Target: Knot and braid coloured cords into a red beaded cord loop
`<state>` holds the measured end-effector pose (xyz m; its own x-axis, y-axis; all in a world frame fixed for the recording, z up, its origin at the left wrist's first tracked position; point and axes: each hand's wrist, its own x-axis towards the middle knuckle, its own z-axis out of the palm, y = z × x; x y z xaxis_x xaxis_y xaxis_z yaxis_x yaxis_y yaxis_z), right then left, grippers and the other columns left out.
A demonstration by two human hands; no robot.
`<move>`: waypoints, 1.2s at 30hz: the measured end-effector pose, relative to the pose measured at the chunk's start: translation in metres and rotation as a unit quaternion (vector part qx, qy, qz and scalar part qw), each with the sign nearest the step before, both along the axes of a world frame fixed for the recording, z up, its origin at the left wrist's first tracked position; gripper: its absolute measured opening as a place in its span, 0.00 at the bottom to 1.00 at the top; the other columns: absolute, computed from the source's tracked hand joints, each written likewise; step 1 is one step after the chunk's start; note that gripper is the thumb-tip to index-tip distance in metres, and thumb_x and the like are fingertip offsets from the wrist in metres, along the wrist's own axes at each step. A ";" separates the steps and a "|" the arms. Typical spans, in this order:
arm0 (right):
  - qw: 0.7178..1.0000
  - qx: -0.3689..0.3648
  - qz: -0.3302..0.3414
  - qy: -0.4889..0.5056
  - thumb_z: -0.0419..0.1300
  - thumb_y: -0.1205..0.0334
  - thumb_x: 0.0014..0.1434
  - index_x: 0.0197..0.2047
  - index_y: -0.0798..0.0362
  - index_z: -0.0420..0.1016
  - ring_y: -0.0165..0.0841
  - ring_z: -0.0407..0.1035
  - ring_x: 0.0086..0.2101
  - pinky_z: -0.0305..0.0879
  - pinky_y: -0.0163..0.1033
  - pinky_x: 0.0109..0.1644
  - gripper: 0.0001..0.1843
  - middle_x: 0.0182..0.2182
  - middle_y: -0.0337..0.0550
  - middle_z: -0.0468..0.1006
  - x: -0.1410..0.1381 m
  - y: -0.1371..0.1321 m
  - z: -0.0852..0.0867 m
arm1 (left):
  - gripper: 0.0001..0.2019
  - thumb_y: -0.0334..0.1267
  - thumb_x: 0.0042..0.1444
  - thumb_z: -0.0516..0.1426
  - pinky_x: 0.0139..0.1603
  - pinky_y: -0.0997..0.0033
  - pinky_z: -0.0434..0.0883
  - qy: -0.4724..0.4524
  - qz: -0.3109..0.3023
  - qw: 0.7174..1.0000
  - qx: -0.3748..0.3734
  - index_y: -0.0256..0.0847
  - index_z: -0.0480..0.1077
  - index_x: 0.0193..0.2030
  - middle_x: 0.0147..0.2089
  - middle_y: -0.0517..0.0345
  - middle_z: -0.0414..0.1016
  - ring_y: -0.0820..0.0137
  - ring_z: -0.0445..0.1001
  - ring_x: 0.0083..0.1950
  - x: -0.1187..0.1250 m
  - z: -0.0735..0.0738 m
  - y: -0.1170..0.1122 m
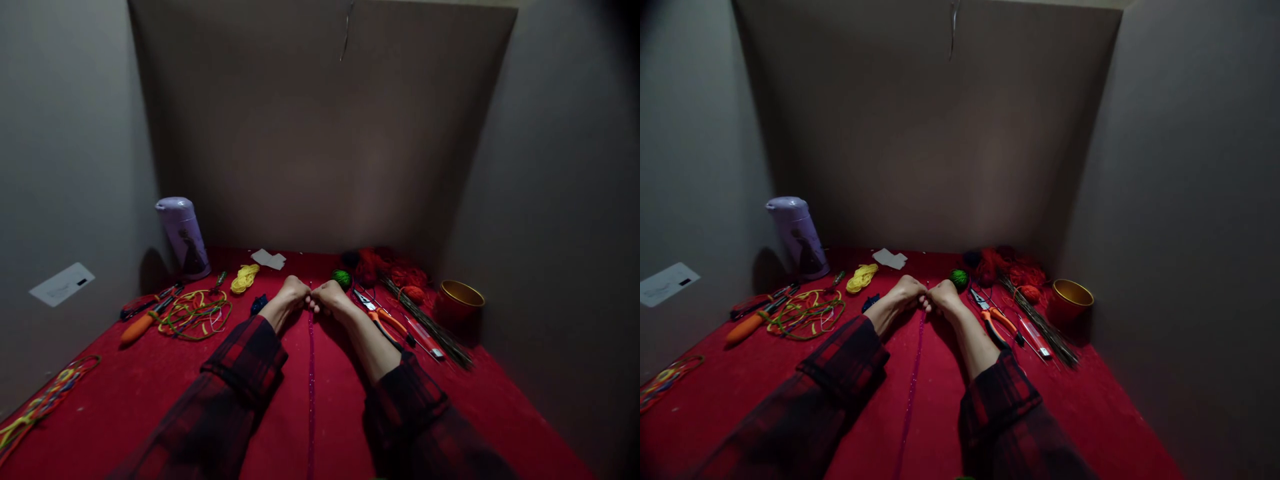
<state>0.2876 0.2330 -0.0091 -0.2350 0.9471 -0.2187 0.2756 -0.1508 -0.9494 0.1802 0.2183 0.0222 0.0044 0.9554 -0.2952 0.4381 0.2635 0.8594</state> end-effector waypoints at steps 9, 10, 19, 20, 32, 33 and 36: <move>1.000 0.007 -0.023 -0.003 0.50 0.73 0.53 0.19 0.59 0.70 0.22 0.54 0.08 0.46 0.28 0.09 0.14 0.11 0.40 0.70 0.004 -0.001 0.000 | 0.15 0.30 0.50 0.52 0.15 0.76 0.48 0.022 0.014 1.000 -0.009 0.36 0.62 0.14 0.08 0.63 0.56 0.79 0.52 0.11 -0.010 -0.010 0.011; 1.000 0.006 -0.021 -0.001 0.50 0.72 0.53 0.19 0.59 0.70 0.22 0.55 0.08 0.47 0.28 0.09 0.15 0.12 0.40 0.70 0.005 -0.001 0.000 | 0.14 0.31 0.50 0.52 0.15 0.76 0.48 0.022 0.016 1.000 -0.010 0.36 0.62 0.15 0.08 0.63 0.56 0.79 0.53 0.11 -0.011 -0.012 0.012; 1.000 0.013 0.002 -0.011 0.53 0.69 0.53 0.21 0.59 0.72 0.21 0.51 0.07 0.41 0.27 0.08 0.11 0.10 0.36 0.68 0.002 -0.002 -0.001 | 0.12 0.31 0.47 0.55 0.15 0.77 0.50 0.000 0.015 1.000 0.001 0.36 0.63 0.15 0.09 0.62 0.58 0.80 0.54 0.12 -0.011 -0.011 0.008; 1.000 0.016 -0.004 -0.015 0.53 0.69 0.53 0.20 0.59 0.71 0.21 0.50 0.07 0.41 0.28 0.08 0.12 0.10 0.36 0.67 0.002 -0.002 -0.001 | 0.12 0.31 0.47 0.55 0.15 0.77 0.50 -0.002 0.016 1.000 0.002 0.35 0.64 0.15 0.09 0.63 0.57 0.80 0.54 0.12 -0.011 -0.010 0.007; 0.993 0.069 -0.094 -0.017 0.56 0.69 0.49 0.23 0.56 0.69 0.23 0.56 0.09 0.46 0.26 0.10 0.05 0.10 0.35 0.68 -0.003 0.000 -0.009 | 0.08 0.25 0.42 0.54 0.15 0.76 0.46 -0.025 0.032 0.997 0.071 0.36 0.62 0.16 0.08 0.68 0.52 0.81 0.49 0.11 -0.007 -0.009 0.002; 0.993 0.074 -0.096 -0.015 0.57 0.69 0.48 0.23 0.56 0.69 0.22 0.56 0.09 0.46 0.26 0.10 0.04 0.10 0.35 0.68 -0.003 0.000 -0.010 | 0.08 0.25 0.42 0.53 0.15 0.76 0.46 -0.028 0.028 0.996 0.074 0.36 0.62 0.16 0.08 0.67 0.53 0.81 0.49 0.11 -0.007 -0.009 0.003; 0.992 0.084 -0.097 -0.003 0.56 0.69 0.47 0.24 0.56 0.70 0.22 0.57 0.10 0.47 0.25 0.11 0.03 0.11 0.35 0.69 -0.001 0.000 -0.013 | 0.08 0.26 0.43 0.53 0.15 0.76 0.47 -0.043 0.010 0.997 0.069 0.35 0.63 0.16 0.08 0.64 0.57 0.81 0.50 0.10 -0.007 -0.009 0.004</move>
<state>0.2863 0.2333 -0.0219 -0.0443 0.9975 -0.0550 0.2632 -0.0414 -0.9639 0.1736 0.2220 0.0129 0.0052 0.9869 -0.1611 0.3563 0.1487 0.9224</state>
